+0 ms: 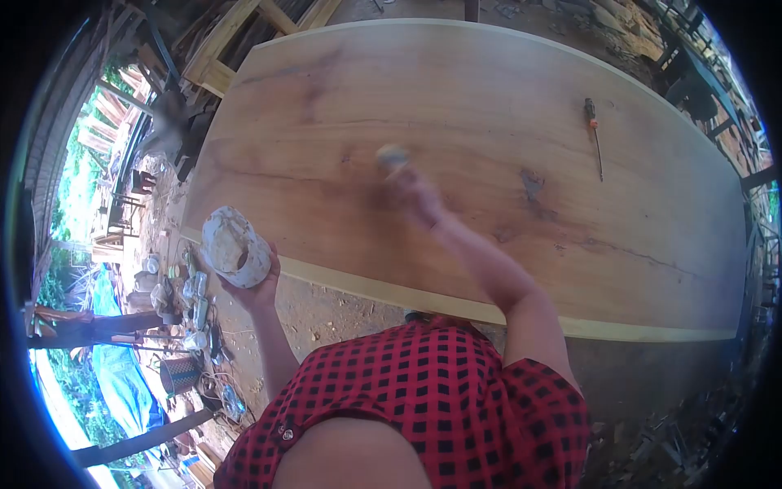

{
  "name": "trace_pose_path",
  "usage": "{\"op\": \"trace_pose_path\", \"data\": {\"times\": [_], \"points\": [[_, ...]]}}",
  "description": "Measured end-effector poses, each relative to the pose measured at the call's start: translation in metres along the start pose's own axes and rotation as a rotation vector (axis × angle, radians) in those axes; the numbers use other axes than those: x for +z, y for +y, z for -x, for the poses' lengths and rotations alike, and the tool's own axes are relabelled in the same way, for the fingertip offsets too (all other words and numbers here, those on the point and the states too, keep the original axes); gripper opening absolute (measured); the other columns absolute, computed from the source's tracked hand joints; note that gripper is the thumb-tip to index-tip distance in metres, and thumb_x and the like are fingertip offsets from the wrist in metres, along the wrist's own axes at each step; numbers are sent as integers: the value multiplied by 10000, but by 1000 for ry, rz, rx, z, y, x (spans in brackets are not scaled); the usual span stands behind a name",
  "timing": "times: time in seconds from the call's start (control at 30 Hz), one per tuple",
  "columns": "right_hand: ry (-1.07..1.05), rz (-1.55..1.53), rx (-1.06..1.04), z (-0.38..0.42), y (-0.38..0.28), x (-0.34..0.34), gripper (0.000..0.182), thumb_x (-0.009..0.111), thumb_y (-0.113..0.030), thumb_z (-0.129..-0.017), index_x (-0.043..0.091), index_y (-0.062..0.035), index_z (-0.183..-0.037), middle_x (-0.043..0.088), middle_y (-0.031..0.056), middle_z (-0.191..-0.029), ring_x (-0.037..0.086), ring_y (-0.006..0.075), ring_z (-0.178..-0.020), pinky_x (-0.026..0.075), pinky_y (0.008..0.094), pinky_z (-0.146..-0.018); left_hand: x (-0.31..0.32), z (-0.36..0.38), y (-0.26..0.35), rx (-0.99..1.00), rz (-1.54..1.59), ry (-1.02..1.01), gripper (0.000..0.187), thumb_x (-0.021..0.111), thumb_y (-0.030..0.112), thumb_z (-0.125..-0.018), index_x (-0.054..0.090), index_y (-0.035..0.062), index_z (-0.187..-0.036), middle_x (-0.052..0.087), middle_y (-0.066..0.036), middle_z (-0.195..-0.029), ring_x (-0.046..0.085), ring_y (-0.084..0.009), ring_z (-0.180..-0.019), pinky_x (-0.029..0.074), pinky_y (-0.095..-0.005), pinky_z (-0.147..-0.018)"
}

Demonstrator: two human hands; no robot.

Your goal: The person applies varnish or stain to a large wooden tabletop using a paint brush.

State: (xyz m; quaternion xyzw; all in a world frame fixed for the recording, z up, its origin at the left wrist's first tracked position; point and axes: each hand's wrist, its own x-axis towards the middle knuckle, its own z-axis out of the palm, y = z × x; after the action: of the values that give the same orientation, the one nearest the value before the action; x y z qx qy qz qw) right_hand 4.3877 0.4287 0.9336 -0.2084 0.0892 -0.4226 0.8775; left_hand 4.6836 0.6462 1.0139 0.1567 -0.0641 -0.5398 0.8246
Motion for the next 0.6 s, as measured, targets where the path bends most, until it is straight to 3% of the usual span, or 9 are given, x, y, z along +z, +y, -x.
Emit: {"op": "trace_pose_path", "data": {"times": [0.03, 0.1, 0.2, 0.3, 0.33, 0.43, 0.5, 0.57, 0.6], "points": [[142, 88, 66, 13, 32, 29, 161, 586, -132, -886, 548, -114, -1041, 567, -7, -926, 564, 150, -840, 478, 304, -758, 1, 0, -1, 14, -13, 9, 876, 665, 603, -631, 389, 159, -1334, 421, -147, -1311, 417, -441, -1140, 470, -550, -808], [-455, 1509, -615, 39, 76, 48, 72, 572, -104, -883, 588, -51, -929, 584, 46, -878, 579, 191, -879, 471, 344, -827, 2, -2, -2, 31, -25, 20, 877, 661, 605, -632, 387, 160, -1336, 419, -147, -1313, 416, -441, -1140, 470, -549, -809], [-573, 1321, -489, 40, 75, 76, 136, 522, -31, -872, 621, -3, -961, 625, 91, -1034, 586, 202, -849, 480, 317, -714, 1, -3, 1, 62, -36, -8, 879, 655, 611, -633, 384, 161, -1338, 417, -151, -1312, 416, -443, -1141, 469, -544, -813], [-174, 1294, -405, -17, 14, 58, 117, 559, -46, -862, 615, 25, -937, 619, 108, -887, 559, 200, -800, 461, 344, -713, 3, -1, 4, 57, -15, -4, 885, 651, 623, -635, 382, 159, -1339, 414, -155, -1314, 413, -450, -1146, 467, -544, -820], [9, 1527, -713, -32, -6, 58, 135, 536, -61, -877, 606, 22, -957, 593, 86, -860, 555, 197, -778, 455, 329, -691, 4, 0, 4, 65, -28, 27, 887, 648, 628, -637, 381, 158, -1340, 411, -157, -1315, 411, -453, -1148, 466, -546, -822], [281, 1630, -846, -66, -46, 51, 151, 533, -87, -892, 592, 19, -982, 578, 70, -903, 561, 203, -792, 461, 329, -699, 4, 0, 4, 71, -54, 21, 886, 644, 632, -642, 380, 156, -1340, 410, -160, -1315, 407, -455, -1152, 465, -549, -825], [329, 1388, -771, -86, -35, 27, 267, 559, -158, -892, 532, -66, -1142, 578, 51, -960, 557, 172, -782, 471, 325, -692, 4, 0, 3, 66, -69, -14, 882, 644, 630, -645, 380, 156, -1340, 411, -160, -1314, 406, -456, -1153, 466, -550, -825], [-134, -68, -156, -95, 16, 7, 309, 522, -193, -927, 478, -88, -1214, 560, 5, -1005, 551, 107, -811, 476, 262, -689, 8, 1, 1, 67, -36, -11, 877, 648, 623, -645, 381, 160, -1340, 419, -164, -1307, 408, -452, -1150, 468, -555, -816], [-16, -111, 5, -69, 45, 37, 265, 479, -186, -948, 490, -101, -1199, 552, -6, -985, 520, 59, -787, 457, 205, -692, 9, 0, 0, 65, -34, -10, 877, 648, 623, -645, 381, 160, -1340, 419, -164, -1307, 408, -452, -1150, 468, -555, -816]]}}
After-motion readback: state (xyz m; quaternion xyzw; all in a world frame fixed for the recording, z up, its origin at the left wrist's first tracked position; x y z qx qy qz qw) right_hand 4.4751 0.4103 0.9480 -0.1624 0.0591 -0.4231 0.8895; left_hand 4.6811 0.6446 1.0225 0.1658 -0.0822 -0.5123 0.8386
